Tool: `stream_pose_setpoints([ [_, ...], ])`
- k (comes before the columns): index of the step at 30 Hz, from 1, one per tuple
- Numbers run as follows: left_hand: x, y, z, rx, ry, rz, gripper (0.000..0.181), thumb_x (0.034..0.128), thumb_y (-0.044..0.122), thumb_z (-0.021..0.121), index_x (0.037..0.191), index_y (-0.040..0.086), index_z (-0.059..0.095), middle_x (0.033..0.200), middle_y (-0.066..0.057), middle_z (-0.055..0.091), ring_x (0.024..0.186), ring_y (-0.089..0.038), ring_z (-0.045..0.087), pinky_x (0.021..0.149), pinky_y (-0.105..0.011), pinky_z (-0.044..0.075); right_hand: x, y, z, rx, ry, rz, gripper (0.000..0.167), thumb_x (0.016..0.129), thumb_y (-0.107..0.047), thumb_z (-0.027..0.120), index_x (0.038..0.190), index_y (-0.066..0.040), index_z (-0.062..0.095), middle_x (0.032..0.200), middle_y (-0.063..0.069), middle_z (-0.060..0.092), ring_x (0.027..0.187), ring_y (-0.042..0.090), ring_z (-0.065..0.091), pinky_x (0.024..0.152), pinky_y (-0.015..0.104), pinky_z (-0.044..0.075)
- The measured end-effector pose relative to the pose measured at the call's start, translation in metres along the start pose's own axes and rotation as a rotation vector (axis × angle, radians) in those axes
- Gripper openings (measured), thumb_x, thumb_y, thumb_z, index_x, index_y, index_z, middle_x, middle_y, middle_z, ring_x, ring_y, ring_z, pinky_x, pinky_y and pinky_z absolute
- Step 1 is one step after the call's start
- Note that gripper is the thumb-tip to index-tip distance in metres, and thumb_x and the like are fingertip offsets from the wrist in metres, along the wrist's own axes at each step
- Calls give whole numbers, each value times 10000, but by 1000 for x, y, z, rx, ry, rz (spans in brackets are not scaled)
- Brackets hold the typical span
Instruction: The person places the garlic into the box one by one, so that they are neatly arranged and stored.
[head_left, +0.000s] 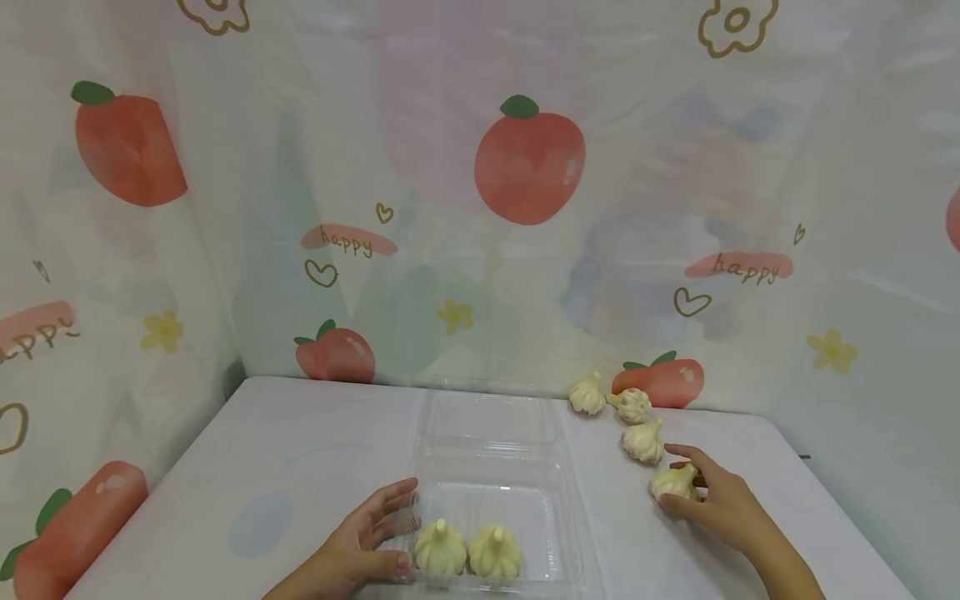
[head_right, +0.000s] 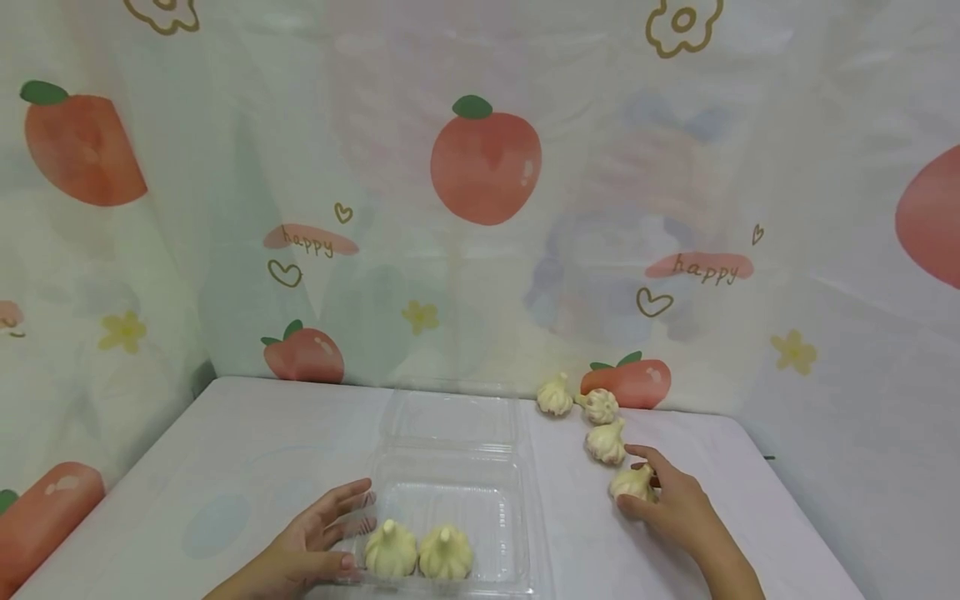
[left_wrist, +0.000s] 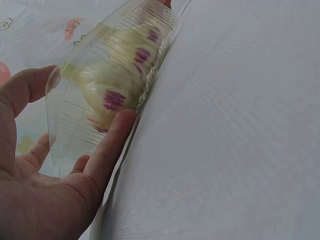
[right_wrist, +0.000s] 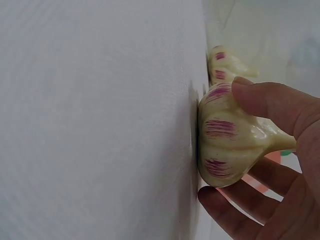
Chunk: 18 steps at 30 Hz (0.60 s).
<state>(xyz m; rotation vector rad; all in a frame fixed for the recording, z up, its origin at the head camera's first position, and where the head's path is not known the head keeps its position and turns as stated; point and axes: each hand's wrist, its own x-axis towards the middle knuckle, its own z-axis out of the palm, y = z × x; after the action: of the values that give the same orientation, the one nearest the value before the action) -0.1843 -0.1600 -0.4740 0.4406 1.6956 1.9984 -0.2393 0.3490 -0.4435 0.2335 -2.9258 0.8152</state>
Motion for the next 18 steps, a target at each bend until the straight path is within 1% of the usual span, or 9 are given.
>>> stream_pose_setpoints([
  [6, 0, -1, 0, -12, 0, -4, 812, 960, 138, 674, 1597, 120, 172, 1635, -273, 61, 1460, -471, 233, 951, -492, 522, 1, -1, 1, -5, -1, -3, 796, 791, -448, 825, 1433, -138, 470, 1228, 160, 675, 1037, 344, 671, 783, 421, 537],
  [10, 0, -1, -1, -14, -11, 6, 814, 961, 121, 669, 1595, 95, 159, 1632, -283, 55, 1459, -469, 236, 948, -493, 523, 1, -3, 2, 2, 0, -14, 773, 788, -427, 833, 1410, -130, 483, 1217, 160, 679, 1022, 338, 673, 770, 424, 531],
  [13, 0, -1, -1, -12, -14, 11, 817, 958, 117, 671, 1594, 89, 158, 1631, -284, 58, 1457, -462, 245, 949, -490, 523, 1, -4, 3, -1, 15, -25, 755, 781, -417, 843, 1392, -138, 499, 1206, 147, 686, 1003, 313, 676, 761, 399, 528],
  [18, 1, -1, -2, -13, -15, 14, 817, 955, 119, 676, 1594, 98, 168, 1632, -282, 61, 1455, -451, 257, 952, -485, 522, 1, -8, 3, -8, 30, -40, 748, 776, -423, 845, 1386, -154, 504, 1203, 131, 690, 999, 292, 677, 728, 328, 528],
])
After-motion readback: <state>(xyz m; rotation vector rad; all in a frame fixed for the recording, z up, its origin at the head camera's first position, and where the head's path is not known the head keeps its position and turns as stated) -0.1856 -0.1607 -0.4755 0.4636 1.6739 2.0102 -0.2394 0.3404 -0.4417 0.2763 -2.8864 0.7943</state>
